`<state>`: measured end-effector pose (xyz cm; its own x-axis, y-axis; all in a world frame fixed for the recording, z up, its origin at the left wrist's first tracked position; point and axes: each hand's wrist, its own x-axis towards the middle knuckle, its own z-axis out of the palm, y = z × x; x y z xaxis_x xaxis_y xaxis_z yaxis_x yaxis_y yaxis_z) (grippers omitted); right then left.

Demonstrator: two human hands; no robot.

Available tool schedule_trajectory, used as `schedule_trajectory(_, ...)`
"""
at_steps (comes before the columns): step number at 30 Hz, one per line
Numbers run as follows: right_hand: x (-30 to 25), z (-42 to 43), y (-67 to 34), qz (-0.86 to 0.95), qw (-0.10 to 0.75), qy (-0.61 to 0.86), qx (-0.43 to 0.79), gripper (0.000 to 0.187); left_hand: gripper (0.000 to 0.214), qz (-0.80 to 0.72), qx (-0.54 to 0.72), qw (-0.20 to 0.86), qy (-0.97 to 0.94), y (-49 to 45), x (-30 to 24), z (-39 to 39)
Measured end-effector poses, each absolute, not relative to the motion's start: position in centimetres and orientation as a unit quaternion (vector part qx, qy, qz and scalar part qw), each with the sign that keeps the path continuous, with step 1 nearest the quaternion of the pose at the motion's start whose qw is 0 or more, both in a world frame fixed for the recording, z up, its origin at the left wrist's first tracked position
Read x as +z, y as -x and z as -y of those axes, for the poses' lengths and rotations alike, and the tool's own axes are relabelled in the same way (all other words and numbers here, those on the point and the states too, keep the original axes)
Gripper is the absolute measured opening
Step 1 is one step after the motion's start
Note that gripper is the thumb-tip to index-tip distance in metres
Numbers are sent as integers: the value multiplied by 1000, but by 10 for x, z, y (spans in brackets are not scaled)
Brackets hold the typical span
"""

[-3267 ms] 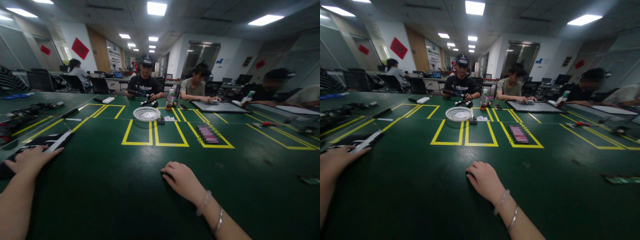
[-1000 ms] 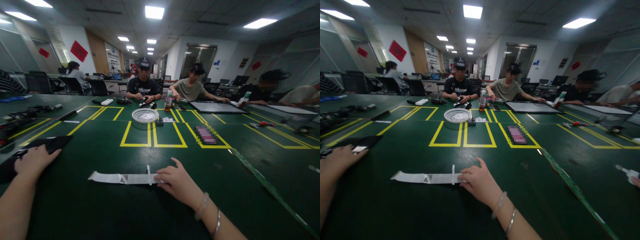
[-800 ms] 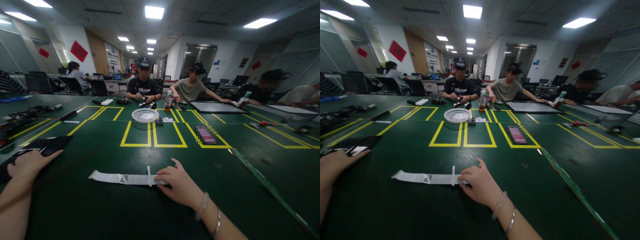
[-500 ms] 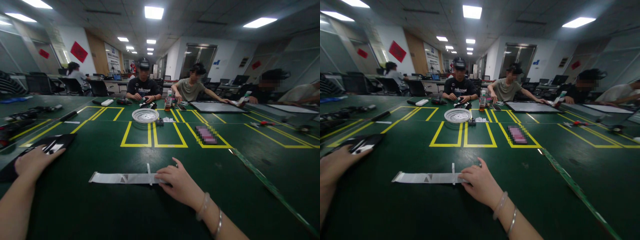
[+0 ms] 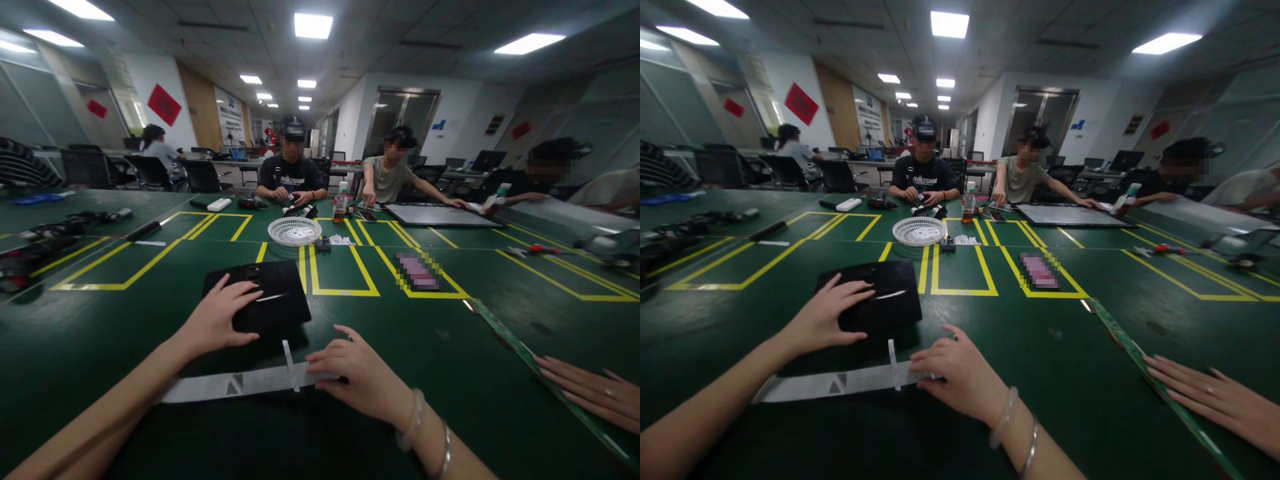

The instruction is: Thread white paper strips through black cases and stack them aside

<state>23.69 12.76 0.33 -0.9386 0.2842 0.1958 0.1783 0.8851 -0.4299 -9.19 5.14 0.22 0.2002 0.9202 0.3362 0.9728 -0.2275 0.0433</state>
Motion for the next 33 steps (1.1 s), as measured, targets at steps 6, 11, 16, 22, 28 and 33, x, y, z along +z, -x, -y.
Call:
schedule_trajectory(6,2,-126,-237,955,171,102,222,34,79,566,-143,-1,812,54,-9,-53)
schedule_trajectory(11,1,-126,-235,957,165,109,214,34,81,543,-145,-23,827,40,-16,-57)
schedule_trajectory(16,-1,-126,-234,961,151,112,204,29,79,534,-136,-32,834,35,-27,-58)
schedule_trajectory(22,1,-128,-235,967,147,113,176,26,42,535,-155,-56,829,37,-25,-54)
schedule_trajectory(28,7,-134,-240,967,153,167,117,27,32,603,-131,-162,770,47,2,-42)
schedule_trajectory(33,4,-138,-242,969,136,191,82,30,23,643,-94,-161,743,54,3,-40)
